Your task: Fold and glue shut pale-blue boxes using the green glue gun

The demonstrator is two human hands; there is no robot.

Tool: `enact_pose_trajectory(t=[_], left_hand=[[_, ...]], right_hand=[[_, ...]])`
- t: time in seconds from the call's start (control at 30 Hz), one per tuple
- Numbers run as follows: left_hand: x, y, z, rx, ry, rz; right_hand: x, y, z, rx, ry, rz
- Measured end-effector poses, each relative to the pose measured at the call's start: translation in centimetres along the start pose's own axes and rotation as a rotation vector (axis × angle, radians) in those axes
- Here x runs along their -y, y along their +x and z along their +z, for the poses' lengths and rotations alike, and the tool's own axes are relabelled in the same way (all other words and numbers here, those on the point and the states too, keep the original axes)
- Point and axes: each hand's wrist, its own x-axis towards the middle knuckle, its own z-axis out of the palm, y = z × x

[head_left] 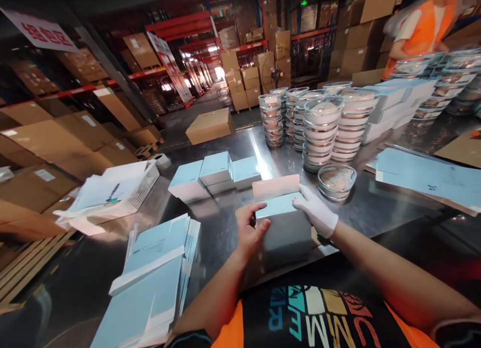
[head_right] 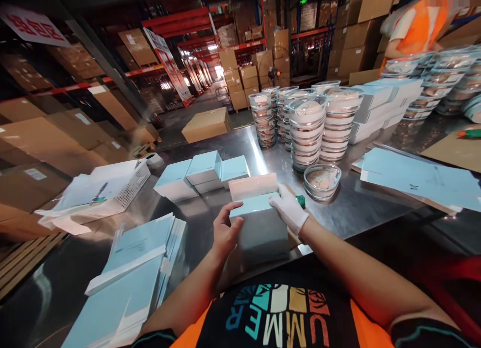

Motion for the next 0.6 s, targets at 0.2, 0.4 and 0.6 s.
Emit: enact_pose_trajectory(t=[0.2,0.4,0.6], left_hand=[[1.1,0.1,-0.2,0.061,-0.024,0.094],[1.5,0.9,-1.1,0.148,-0.182,0.366],[-0.4,3.1,-2.9,0.481,0.045,0.673]], right_hand=[[-0.5,1.3,0.2,0.089,0.05,-0.05],[-1.8,-1.5,-1.7,0.187,-0.041,-0.365],[-0.5,-2.6,-2.0,0.329,-0.045,-0.448]])
